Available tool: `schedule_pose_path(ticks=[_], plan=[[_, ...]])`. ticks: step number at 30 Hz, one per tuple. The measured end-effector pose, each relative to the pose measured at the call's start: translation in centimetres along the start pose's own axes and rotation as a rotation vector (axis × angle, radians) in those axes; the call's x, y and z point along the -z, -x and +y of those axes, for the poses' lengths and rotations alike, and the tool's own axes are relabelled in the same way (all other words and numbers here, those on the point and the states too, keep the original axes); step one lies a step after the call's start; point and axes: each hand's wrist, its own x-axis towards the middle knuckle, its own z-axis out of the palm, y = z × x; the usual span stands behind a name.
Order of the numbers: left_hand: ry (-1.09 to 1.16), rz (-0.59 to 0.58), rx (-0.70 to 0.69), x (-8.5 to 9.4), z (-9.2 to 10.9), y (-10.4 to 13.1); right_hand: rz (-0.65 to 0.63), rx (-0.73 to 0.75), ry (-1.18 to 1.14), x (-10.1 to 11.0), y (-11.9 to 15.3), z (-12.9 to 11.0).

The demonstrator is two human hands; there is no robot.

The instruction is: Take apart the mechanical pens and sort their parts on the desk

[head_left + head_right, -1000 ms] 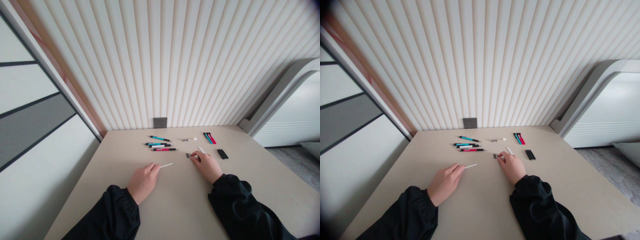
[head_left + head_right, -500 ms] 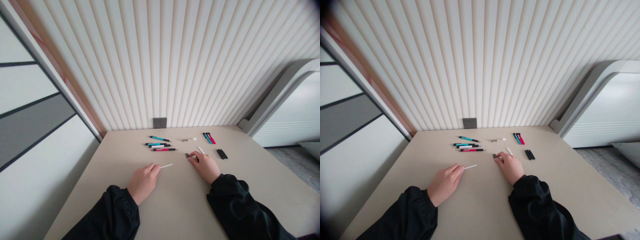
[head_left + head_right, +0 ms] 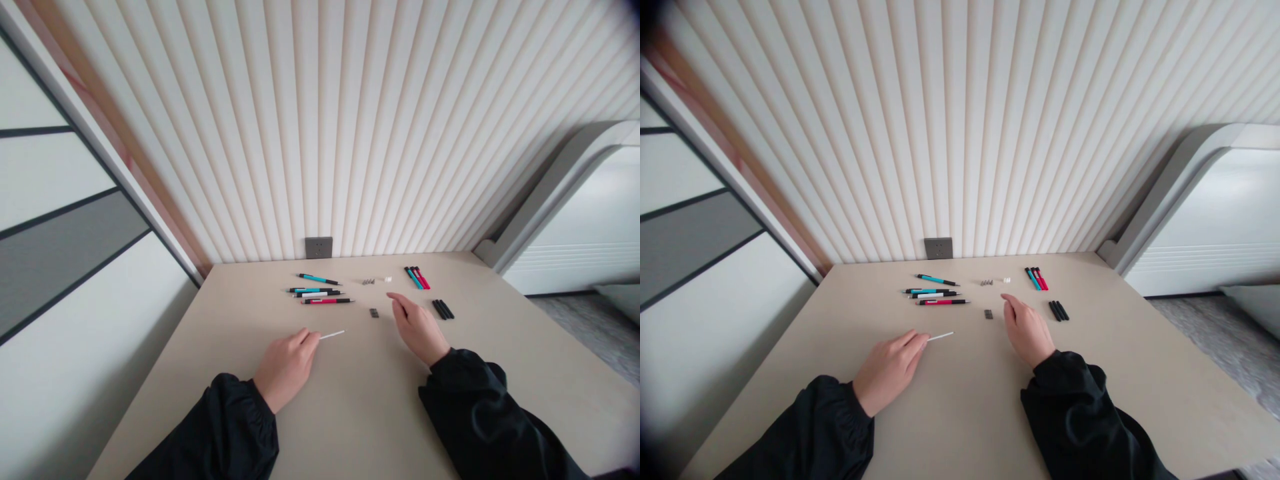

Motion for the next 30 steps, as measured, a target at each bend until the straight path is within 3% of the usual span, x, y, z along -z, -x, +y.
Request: schedule_pose_path(ticks=[4, 9, 15, 20, 30], plan=[[-0.005, 0.000, 0.001, 0.0, 0.1, 0.0, 0.095, -0.085, 0.014, 1.9, -1.2, 3.2], [-0.001, 0.008, 0.001, -0.1, 0.0, 0.0, 0.205, -0.215, 0.155, 4.2, -2.1, 9.7], [-0.001, 0.006, -0.004, -0.3, -0.1, -0.1, 0.136, -0.304, 0.216, 5.1, -2.4, 16.1], [0.009, 0.014, -0.009, -0.3, -0.2, 0.0, 0.031, -0.275, 0.180, 4.9, -2.5, 17.2], [0.024, 0.043, -0.020, -0.5, -0.2, -0.1, 0.020, -0.209, 0.092, 5.4, -2.2, 16.2]])
